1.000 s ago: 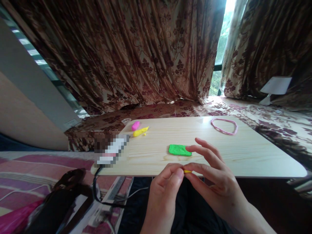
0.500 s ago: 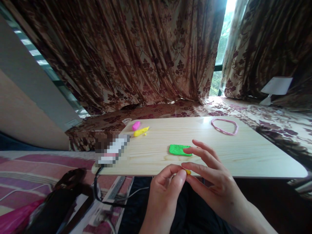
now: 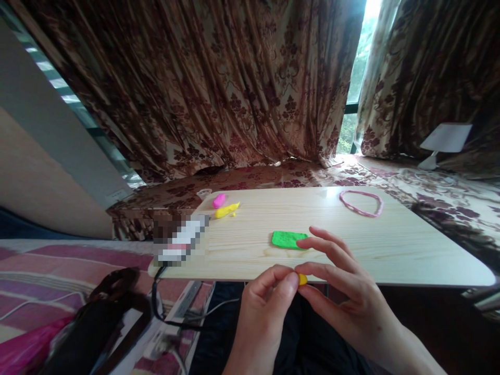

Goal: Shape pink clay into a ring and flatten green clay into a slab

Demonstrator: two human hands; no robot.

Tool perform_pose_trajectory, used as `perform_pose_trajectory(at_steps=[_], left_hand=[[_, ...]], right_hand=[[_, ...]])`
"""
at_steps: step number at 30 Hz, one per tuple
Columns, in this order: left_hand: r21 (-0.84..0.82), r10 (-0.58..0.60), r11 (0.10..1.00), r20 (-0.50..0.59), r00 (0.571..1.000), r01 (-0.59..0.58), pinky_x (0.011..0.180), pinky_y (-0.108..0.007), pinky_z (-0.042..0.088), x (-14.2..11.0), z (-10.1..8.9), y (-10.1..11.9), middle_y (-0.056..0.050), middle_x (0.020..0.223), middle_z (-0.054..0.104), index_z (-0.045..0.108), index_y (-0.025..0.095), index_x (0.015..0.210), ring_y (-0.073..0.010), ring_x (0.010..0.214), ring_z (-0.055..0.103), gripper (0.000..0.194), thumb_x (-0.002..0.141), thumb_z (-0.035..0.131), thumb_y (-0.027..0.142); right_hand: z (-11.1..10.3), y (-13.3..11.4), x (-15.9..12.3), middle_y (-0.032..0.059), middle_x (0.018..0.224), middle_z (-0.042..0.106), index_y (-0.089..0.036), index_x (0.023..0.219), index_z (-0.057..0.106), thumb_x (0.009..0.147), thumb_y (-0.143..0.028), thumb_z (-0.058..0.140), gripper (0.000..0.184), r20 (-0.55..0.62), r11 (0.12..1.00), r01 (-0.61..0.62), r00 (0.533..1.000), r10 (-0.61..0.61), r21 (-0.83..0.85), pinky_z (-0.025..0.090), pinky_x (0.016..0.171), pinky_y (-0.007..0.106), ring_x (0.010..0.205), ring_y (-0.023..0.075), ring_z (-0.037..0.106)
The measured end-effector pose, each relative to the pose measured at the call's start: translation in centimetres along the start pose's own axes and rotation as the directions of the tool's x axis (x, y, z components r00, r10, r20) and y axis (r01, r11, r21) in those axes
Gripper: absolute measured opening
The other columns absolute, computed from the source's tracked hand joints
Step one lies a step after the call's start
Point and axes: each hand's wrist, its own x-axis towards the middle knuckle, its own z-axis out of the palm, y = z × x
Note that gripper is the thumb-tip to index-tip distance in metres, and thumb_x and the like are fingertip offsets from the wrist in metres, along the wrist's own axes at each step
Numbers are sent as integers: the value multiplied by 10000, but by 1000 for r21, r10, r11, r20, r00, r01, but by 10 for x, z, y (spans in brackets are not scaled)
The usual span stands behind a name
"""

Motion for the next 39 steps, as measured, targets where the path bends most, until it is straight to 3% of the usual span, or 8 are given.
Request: perform_pose_trajectory(at_steps=[17,25,33,39], left_hand=[[-20,2,1000,11,1000,-2,817,-299,400,0,1,1,-31,728,660,708,153,785,-179,777,548,131,776,620,249],[-91,-44,995,28,999,47,779,-287,382,-3,2,4,-16,682,585,631,152,663,-169,754,511,252,847,512,275],[15,-26,1000,48,999,25,837,-326,391,-2,-1,3,-37,735,653,700,148,765,-189,782,537,164,804,577,249],[39,-27,999,45,999,26,865,-341,387,-2,-1,5,-38,738,668,676,153,700,-206,820,560,143,779,609,252]], right_hand=[[-1,1,2,62,1275,482,-225,1023,636,820,-142,599,223,62,1000,2,998,-2,-7,337,1069,411,1334,250,252],[-1,1,1,46,1278,474,-240,969,652,831,-139,586,183,77,999,-29,997,27,35,330,1072,411,1339,245,239],[0,1,3,54,1270,490,-231,1000,633,834,-158,586,187,129,998,-39,991,33,44,342,1065,400,1337,239,247],[0,2,1,55,1263,500,-227,943,639,837,-162,577,139,121,998,-40,992,34,47,345,1060,416,1337,250,249]])
